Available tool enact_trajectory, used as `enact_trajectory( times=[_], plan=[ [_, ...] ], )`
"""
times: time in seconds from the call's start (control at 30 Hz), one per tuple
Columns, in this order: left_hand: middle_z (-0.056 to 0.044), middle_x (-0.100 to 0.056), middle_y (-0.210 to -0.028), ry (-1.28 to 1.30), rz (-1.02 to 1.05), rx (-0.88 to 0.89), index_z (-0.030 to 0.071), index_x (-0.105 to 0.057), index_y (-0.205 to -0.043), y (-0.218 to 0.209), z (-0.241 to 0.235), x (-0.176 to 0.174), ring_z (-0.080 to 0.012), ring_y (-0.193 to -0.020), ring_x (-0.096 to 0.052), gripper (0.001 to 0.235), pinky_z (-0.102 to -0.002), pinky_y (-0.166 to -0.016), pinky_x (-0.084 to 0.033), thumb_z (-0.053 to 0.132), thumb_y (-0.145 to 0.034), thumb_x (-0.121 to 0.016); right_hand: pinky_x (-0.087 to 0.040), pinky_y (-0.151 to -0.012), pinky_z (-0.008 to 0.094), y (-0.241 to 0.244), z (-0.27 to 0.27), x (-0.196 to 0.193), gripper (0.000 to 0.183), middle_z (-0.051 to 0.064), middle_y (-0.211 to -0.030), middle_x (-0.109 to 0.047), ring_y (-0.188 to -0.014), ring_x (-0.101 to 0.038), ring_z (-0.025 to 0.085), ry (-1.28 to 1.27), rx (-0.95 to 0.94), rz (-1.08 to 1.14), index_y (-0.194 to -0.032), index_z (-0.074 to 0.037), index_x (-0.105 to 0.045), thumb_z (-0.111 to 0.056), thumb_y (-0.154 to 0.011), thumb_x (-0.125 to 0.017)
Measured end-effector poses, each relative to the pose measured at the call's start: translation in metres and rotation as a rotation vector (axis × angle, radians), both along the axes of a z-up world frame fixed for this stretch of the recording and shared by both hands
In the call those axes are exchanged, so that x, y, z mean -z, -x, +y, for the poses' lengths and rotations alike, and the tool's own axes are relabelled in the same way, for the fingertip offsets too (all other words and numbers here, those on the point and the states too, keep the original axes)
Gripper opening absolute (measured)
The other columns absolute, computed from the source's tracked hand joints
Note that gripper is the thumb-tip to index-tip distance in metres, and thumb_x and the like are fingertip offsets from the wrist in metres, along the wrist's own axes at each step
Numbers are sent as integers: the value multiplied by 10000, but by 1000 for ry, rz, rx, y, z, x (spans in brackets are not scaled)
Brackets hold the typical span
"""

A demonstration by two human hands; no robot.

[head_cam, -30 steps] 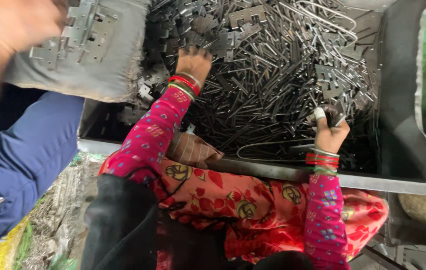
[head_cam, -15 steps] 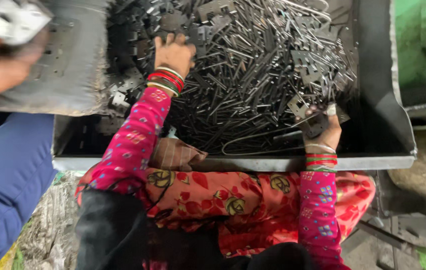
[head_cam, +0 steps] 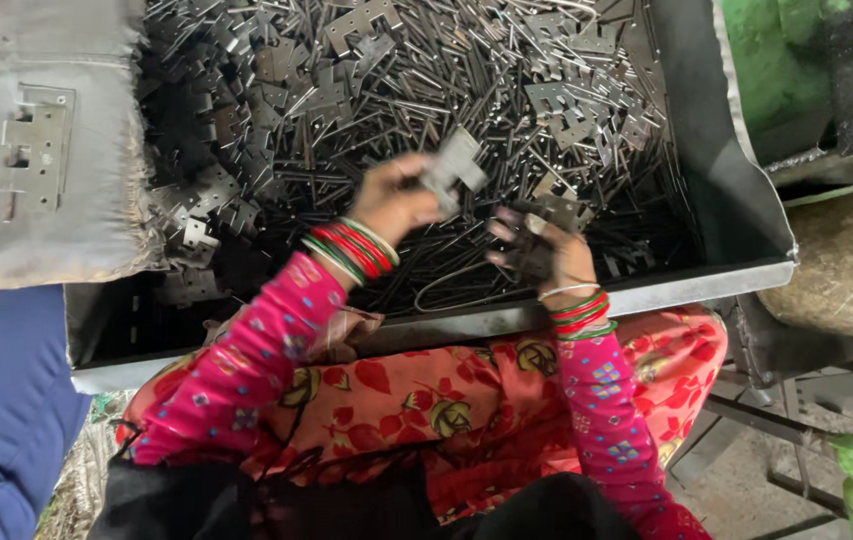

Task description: The person picks up and sorts metal hinges and pins from a large bin into separate locations by hand.

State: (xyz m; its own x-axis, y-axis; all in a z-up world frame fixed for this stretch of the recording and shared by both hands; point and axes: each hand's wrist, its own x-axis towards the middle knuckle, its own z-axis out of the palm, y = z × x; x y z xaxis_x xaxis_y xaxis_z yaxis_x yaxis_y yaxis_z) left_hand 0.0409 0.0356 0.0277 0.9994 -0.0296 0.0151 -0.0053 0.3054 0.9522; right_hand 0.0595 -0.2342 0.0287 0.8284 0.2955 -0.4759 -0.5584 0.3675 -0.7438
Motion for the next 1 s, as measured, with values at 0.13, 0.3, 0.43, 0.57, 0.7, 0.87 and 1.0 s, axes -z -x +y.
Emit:
enact_trajectory(
  times=[0.13,0.3,0.43,0.57,0.7,0.87,1.0],
  plan=[
    [-124,-690,-1076,-453,-43,-1,13,-633,-1223,42,-68,23,-281,-1015,-676,421,-376,-905,-548,157,-879,-829,-575,-781,479,27,32,19,438,171,-1092,-669,-921,-697,316,18,56,-88,-1329,25,-616,-245,-987,-645],
    [-144,-741,-1070,-577,-141,-322,1,-678,-1195,40,-63,38,-235,-1037,-701,361,-332,-945,-531,-5,-834,-674,-539,-985,297,40,20,22,541,114,-1359,-637,-1203,-625,191,70,-57,-388,-1444,-72,-542,-198,-947,-714],
    [-195,-739,-1080,-144,-22,-196,-13,-666,-1210,17,-38,31,-307,-999,-744,387,-331,-878,-549,-54,-829,-618,-436,-1088,466,11,-32,29,496,211,-1438,-581,-1295,-542,410,1377,-248,-1262,-1300,-54,-666,-214,-851,-802],
    [-186,-744,-1077,-388,-278,-303,25,-633,-1231,18,-25,4,-329,-1009,-732,394,-337,-890,-551,-60,-847,-603,-456,-1039,489,-5,-68,53,472,99,-1350,-637,-1258,-576,356,1615,-482,-1206,-1207,-160,-713,-162,-740,-783],
    [-213,-740,-1044,-707,-369,-455,79,-644,-1237,16,4,-35,-381,-964,-723,406,-403,-844,-560,-37,-850,-611,-444,-909,542,-10,-77,51,466,61,-1194,-687,-1177,-594,347,1755,-532,-1209,-1152,-162,-734,-215,-699,-830],
    [-226,-710,-870,-1279,-384,-716,77,-664,-1161,20,101,-70,-435,-813,-696,423,-513,-755,-574,-15,-749,-678,-503,-869,430,1,-81,34,392,128,-1099,-714,-1019,-676,338,1373,-274,-1240,-1201,-92,-678,-148,-842,-825],
    [-165,-719,-786,-1678,103,-964,119,-684,-821,48,236,-55,-394,-748,-706,138,-512,-692,-580,68,-725,-768,-517,-966,241,10,-73,41,207,65,-1070,-703,-994,-645,107,719,76,-1029,-1140,-6,-618,11,-1029,-791]
  ],
)
